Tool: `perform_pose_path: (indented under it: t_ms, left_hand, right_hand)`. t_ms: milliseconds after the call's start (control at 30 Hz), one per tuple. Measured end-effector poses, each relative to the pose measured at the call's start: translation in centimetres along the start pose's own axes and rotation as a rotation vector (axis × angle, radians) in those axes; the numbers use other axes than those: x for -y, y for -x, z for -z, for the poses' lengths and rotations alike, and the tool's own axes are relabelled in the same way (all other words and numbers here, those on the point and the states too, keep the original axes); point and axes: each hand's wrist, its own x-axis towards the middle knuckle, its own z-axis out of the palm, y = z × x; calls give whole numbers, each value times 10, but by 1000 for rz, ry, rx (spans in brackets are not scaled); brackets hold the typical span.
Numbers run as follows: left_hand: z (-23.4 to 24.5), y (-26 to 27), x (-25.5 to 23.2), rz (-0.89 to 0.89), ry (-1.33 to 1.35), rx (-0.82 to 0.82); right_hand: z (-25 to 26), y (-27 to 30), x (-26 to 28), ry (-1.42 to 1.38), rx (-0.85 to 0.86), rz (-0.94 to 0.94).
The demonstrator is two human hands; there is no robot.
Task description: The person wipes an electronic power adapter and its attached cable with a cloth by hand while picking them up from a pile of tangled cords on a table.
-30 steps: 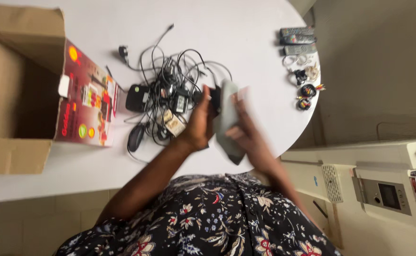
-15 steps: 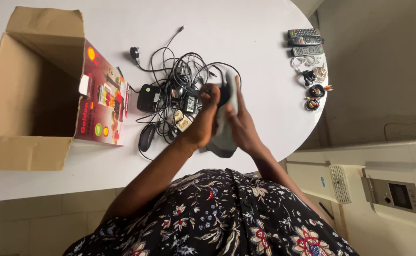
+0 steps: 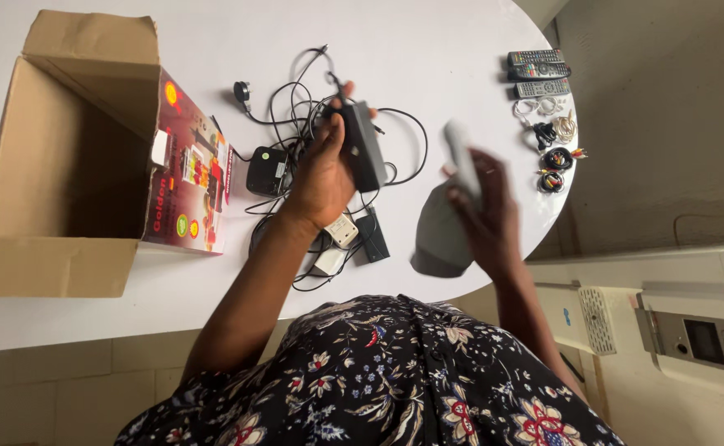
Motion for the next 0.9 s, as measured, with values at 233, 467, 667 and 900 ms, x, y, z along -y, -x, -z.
perform_pose_path:
  t_ms: [233, 467, 667, 900]
  left_hand:
    - [-32, 8, 54, 115, 90, 77]
    - [-35, 38, 42, 164, -214, 103]
    - [-42, 50, 30, 167, -256, 17]
    - [-33, 42, 0, -16, -296, -34]
  right_hand:
    - [-54, -6, 31, 200, -46, 664]
    - [-64, -38, 21, -24, -61, 568]
    - [-55, -63, -4, -542, 13, 180]
    - [-22, -1, -25, -770, 477, 23]
